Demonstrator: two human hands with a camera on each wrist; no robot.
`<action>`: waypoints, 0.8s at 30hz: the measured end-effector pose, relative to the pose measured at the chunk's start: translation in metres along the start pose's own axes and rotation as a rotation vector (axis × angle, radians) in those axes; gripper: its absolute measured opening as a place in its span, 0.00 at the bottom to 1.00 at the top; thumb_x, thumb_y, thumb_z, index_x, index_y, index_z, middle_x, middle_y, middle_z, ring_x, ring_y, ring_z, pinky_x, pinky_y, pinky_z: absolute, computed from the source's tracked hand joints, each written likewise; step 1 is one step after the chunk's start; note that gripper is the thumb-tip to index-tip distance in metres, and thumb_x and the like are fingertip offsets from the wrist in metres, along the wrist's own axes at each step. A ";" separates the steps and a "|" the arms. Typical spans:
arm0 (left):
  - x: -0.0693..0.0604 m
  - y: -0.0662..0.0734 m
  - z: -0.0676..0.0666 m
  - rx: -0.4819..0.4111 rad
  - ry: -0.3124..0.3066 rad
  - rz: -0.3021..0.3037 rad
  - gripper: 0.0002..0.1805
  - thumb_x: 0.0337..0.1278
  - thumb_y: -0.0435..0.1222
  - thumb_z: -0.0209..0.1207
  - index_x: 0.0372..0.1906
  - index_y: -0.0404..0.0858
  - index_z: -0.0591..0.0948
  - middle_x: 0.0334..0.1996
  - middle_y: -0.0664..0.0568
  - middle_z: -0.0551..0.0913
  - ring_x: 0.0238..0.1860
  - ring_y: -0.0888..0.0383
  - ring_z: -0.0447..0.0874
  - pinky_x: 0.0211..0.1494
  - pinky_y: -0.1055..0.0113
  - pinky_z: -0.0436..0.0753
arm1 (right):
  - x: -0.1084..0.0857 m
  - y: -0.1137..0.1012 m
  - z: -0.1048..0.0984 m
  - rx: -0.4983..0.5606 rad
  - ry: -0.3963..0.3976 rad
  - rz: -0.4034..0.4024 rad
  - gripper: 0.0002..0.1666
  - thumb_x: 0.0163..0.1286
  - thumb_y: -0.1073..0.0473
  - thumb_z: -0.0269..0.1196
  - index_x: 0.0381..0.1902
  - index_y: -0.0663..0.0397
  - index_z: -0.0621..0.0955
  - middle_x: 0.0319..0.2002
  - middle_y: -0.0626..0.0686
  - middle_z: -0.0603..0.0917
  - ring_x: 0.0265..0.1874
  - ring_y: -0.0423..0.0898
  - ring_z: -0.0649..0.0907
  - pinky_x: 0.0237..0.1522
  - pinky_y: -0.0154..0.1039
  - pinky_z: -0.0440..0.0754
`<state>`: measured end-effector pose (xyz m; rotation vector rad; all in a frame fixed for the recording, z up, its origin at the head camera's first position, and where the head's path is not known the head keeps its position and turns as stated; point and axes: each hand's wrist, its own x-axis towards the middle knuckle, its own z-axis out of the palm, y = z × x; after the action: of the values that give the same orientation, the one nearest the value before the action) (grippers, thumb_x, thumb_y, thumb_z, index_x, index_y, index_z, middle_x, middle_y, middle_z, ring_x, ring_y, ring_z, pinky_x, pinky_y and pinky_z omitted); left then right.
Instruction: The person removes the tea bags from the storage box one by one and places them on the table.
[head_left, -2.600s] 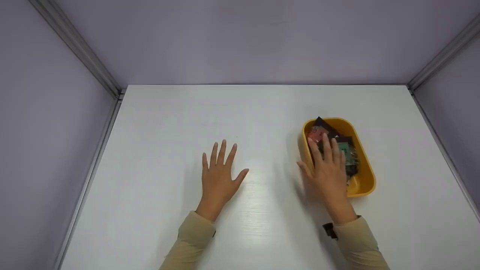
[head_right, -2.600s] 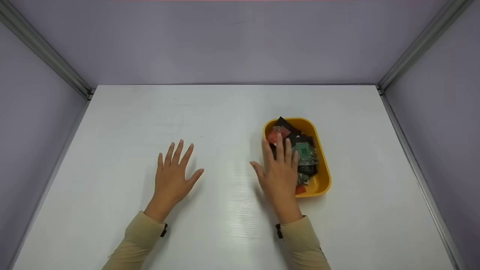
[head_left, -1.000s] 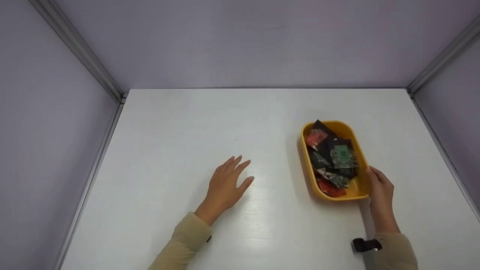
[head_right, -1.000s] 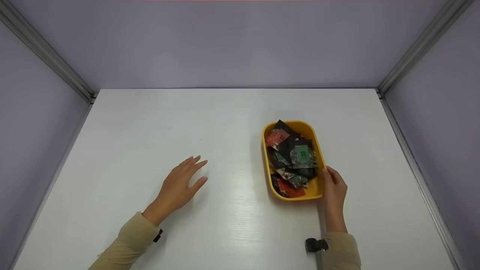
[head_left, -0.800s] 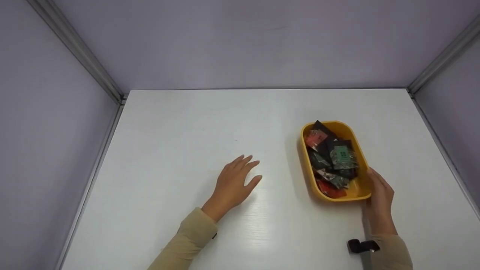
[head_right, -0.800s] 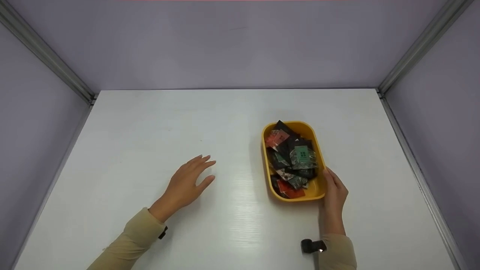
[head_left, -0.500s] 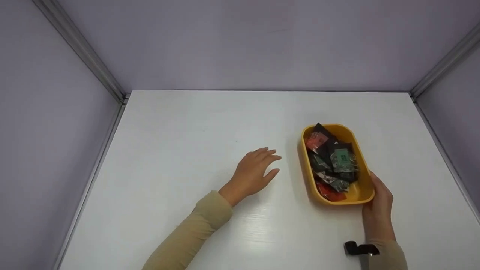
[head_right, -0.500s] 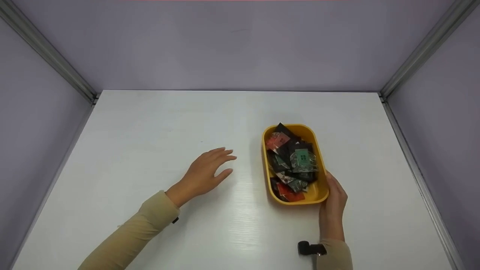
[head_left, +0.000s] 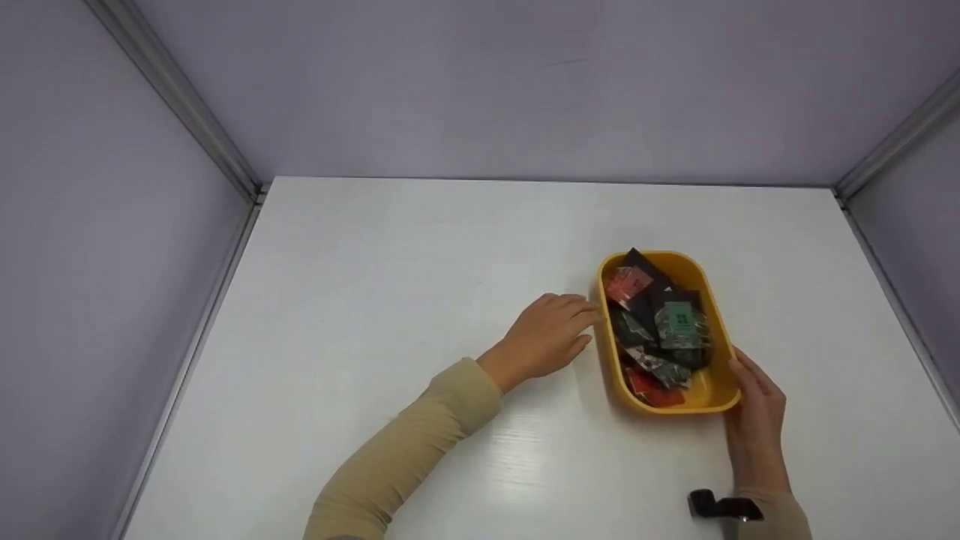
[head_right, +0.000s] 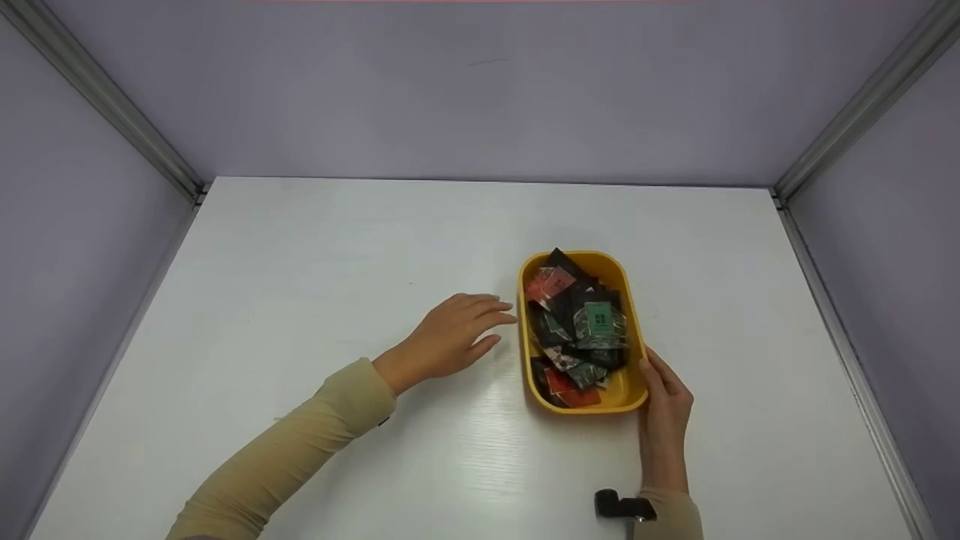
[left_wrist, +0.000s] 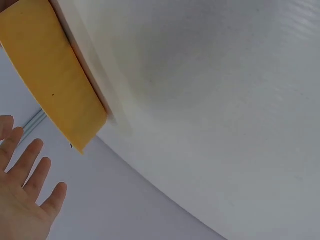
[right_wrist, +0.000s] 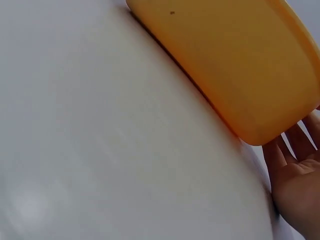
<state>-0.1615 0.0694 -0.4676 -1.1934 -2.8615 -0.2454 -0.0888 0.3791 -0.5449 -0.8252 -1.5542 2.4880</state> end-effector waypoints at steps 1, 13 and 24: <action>0.000 -0.001 0.001 -0.003 0.002 0.002 0.20 0.73 0.44 0.54 0.65 0.48 0.77 0.65 0.57 0.75 0.67 0.60 0.68 0.68 0.65 0.66 | 0.000 0.000 0.001 -0.006 -0.012 0.006 0.30 0.65 0.51 0.70 0.64 0.50 0.79 0.67 0.48 0.72 0.67 0.42 0.68 0.54 0.26 0.75; -0.008 -0.007 0.006 -0.008 0.042 0.030 0.19 0.73 0.42 0.55 0.64 0.48 0.77 0.62 0.57 0.77 0.65 0.60 0.71 0.67 0.66 0.67 | 0.023 -0.016 -0.008 -0.108 -0.250 0.018 0.31 0.69 0.49 0.65 0.67 0.53 0.76 0.64 0.48 0.75 0.60 0.40 0.76 0.56 0.31 0.75; -0.003 -0.005 0.003 0.017 0.078 0.049 0.17 0.75 0.42 0.51 0.63 0.47 0.78 0.60 0.58 0.78 0.64 0.59 0.72 0.67 0.67 0.67 | 0.043 -0.031 -0.004 -0.520 -0.285 0.002 0.35 0.73 0.37 0.55 0.72 0.45 0.70 0.66 0.41 0.73 0.65 0.38 0.69 0.56 0.25 0.73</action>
<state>-0.1626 0.0641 -0.4714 -1.2212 -2.7586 -0.2596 -0.1288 0.4122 -0.5370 -0.5252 -2.3545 2.3034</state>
